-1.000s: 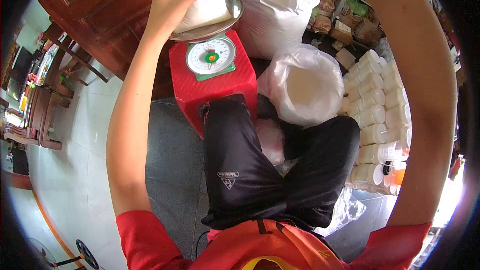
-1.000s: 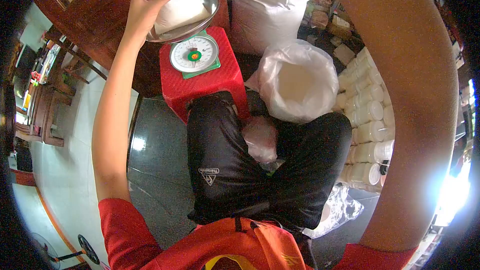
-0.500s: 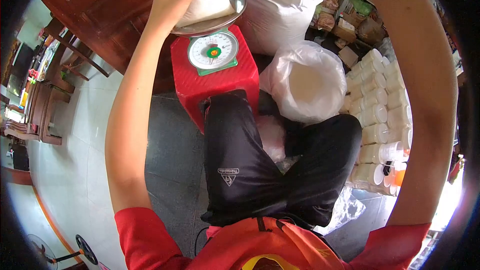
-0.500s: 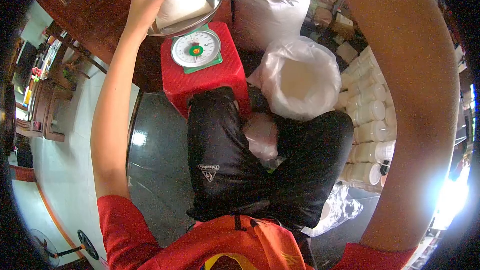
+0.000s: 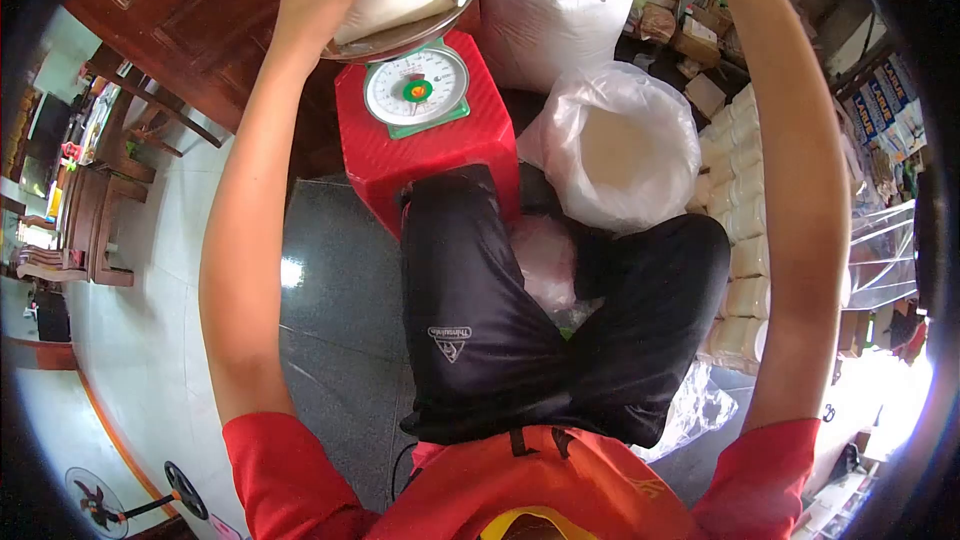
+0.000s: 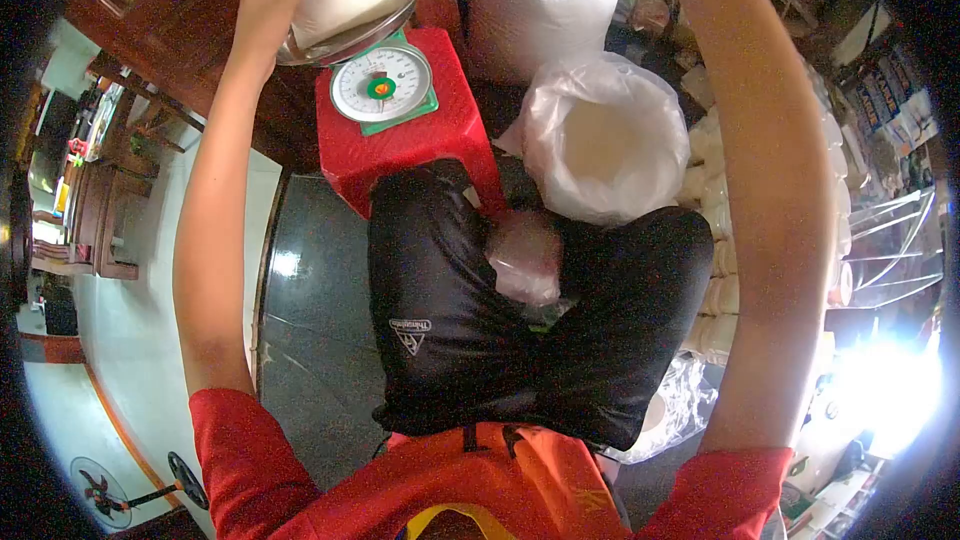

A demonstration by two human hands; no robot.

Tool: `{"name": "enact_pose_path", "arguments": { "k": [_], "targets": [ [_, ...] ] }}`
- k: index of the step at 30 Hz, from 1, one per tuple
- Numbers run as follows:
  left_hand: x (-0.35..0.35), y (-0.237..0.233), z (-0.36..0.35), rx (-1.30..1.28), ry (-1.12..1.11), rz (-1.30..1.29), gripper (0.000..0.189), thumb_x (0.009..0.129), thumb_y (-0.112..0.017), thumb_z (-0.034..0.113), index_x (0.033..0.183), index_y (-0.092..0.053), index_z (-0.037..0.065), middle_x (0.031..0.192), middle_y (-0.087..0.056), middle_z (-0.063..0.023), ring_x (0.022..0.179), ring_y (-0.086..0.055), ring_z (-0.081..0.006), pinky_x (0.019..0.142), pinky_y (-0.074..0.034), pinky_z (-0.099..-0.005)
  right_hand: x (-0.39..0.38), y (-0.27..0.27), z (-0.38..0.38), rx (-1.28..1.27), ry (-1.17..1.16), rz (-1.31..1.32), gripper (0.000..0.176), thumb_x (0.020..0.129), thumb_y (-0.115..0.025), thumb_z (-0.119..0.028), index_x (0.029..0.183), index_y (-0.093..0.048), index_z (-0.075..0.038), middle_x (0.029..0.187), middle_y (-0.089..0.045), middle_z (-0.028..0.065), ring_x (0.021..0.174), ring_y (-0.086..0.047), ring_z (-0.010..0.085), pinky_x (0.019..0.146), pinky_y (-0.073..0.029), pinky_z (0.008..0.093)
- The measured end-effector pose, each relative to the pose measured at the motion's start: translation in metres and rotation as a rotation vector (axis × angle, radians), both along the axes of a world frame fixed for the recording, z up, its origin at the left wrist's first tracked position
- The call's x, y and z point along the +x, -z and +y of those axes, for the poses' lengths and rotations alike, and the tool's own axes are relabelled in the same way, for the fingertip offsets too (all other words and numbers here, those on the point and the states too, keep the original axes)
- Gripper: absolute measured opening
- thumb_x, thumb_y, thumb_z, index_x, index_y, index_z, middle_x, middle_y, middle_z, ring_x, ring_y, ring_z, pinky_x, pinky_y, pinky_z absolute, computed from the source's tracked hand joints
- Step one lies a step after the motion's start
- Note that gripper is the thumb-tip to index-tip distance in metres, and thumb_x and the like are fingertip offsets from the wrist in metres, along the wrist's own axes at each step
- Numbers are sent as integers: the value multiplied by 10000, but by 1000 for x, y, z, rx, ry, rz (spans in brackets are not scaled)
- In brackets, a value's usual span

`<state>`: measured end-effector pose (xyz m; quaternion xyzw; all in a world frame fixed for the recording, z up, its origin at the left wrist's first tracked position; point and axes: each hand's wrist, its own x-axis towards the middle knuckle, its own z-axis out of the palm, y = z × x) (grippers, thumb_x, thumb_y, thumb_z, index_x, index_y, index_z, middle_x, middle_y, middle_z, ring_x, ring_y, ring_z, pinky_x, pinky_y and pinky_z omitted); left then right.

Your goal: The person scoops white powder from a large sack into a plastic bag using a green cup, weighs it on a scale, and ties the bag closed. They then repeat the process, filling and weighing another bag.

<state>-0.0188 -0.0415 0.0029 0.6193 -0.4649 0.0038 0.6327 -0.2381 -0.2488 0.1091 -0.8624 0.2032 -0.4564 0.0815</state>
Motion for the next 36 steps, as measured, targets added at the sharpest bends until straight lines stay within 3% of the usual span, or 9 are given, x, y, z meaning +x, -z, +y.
{"name": "enact_pose_path", "arguments": {
  "k": [2,5,7,10,13,16,22,31,36],
  "targets": [
    [2,3,-2,-17,-4,1,916,801,-895,285,1472,-344,-8,1341,-573,-176,1228,-592,-274,1024,-512,-385,-33,26,10,344,-20,52,387,988,-591,-339,930,-719,22,714,-671,165,639,-653,300,630,-491,414],
    [-4,1,1,-22,26,-7,904,807,-888,272,1473,-346,-8,1345,-570,-171,1238,-585,-271,1030,-507,-383,-69,86,-24,292,-54,134,380,1009,-576,-349,950,-738,-11,681,-671,148,629,-648,274,628,-500,397],
    [-7,0,0,-21,27,33,877,817,-876,248,1476,-354,-2,1345,-573,-164,1237,-586,-268,1033,-505,-383,-92,136,-54,390,0,309,327,996,-607,-358,1014,-703,-46,794,-640,19,587,-542,93,614,-465,283],
    [-6,-1,-1,0,5,-3,867,823,-871,240,1482,-359,6,1344,-576,-159,1240,-587,-267,1027,-512,-383,-123,190,-63,468,3,417,394,951,-535,-364,983,-703,-9,845,-701,198,707,-689,294,735,-526,432],
    [-6,1,-1,-5,-9,23,857,828,-867,239,1484,-364,10,1346,-579,-155,1246,-586,-267,1027,-514,-385,-150,238,-73,531,-63,510,370,975,-572,-321,961,-677,33,816,-690,109,600,-624,187,622,-507,346],
    [-4,2,-1,-28,22,21,865,830,-867,244,1488,-357,12,1356,-573,-160,1254,-583,-267,1031,-512,-388,-164,263,-70,616,-17,650,378,949,-550,-312,951,-697,36,830,-698,189,651,-676,286,724,-529,426],
    [16,5,0,4,36,-124,786,752,-930,300,1331,-519,-35,1217,-661,-153,1100,-671,-213,940,-549,-355,-177,308,-72,796,11,558,341,948,-548,-276,979,-710,22,861,-722,178,655,-703,255,729,-541,410],
    [-3,3,-9,-106,37,-120,420,781,-893,154,1111,-692,-12,1046,-731,-99,935,-713,-164,845,-571,-324,-182,329,-76,804,32,513,360,951,-560,-258,985,-694,75,894,-734,208,671,-747,275,743,-557,419],
    [-4,0,-10,-122,15,-122,484,754,-910,158,1138,-675,-19,1063,-726,-105,936,-714,-176,855,-569,-328,-178,334,-73,846,34,562,347,945,-571,-250,968,-705,69,835,-731,216,655,-737,280,739,-563,439]
  ]
}}
